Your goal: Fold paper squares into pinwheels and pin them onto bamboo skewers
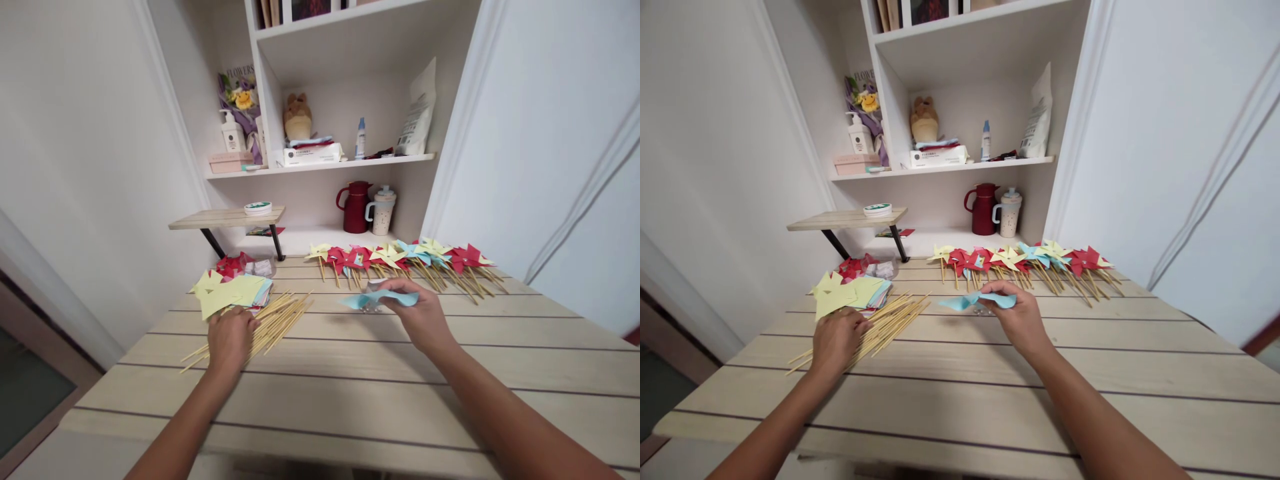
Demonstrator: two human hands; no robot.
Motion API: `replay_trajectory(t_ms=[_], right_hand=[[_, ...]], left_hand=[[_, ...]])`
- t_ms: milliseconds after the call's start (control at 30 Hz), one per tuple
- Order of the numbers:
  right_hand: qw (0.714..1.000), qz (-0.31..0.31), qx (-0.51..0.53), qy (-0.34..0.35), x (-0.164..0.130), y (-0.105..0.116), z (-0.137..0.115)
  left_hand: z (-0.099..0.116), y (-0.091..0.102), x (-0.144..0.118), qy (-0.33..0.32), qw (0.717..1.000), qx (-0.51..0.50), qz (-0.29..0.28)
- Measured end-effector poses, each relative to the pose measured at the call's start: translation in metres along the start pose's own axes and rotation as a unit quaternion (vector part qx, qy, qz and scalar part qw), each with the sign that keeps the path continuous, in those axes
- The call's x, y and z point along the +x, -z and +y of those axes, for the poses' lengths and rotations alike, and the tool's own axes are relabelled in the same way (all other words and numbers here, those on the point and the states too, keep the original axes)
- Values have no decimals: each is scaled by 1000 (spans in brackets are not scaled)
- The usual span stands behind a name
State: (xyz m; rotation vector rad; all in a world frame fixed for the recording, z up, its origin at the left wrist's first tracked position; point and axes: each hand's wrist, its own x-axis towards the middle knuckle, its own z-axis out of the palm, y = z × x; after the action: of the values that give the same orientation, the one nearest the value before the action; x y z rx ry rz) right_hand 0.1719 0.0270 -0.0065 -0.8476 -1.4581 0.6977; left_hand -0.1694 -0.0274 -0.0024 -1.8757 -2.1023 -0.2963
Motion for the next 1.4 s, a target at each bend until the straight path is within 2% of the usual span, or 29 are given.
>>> replay_trajectory(t_ms=[167,400,567,667,767,833,900,967,1033,1100,1200,1300,1400], right_hand=[[1000,0,17,-7,1,-1,0],[998,4,42,-41,3,-3,-5],[987,19,142,-78,4,-8,-2],[967,45,239,-77,8,-13,3],[940,111,318,-62,16,-14,5],[900,158,396,-92,21,-11,6],[852,166,478,-136,24,-8,6],[810,180,532,-171,26,-6,5],[782,195,559,-196,27,-5,4],[771,199,570,-203,27,-5,3],[770,192,572,-205,27,-7,4],[778,182,566,-202,26,-9,5],[791,167,558,-188,25,-9,5]], left_hand=[[3,8,-2,26,999,-33,11],[-1,16,-4,21,1000,-11,20],[2,18,-7,20,997,-58,48],[26,21,-12,-10,986,-161,42],[69,22,-19,-80,970,-228,36],[99,22,-22,-110,961,-249,38],[125,20,-23,-126,959,-252,30],[144,16,-22,-139,959,-244,17],[156,11,-22,-155,961,-228,7],[164,7,-23,-173,962,-212,-2],[173,3,-26,-187,961,-203,-11],[184,5,-25,-184,960,-209,-7],[197,10,-20,-192,955,-222,-34]])
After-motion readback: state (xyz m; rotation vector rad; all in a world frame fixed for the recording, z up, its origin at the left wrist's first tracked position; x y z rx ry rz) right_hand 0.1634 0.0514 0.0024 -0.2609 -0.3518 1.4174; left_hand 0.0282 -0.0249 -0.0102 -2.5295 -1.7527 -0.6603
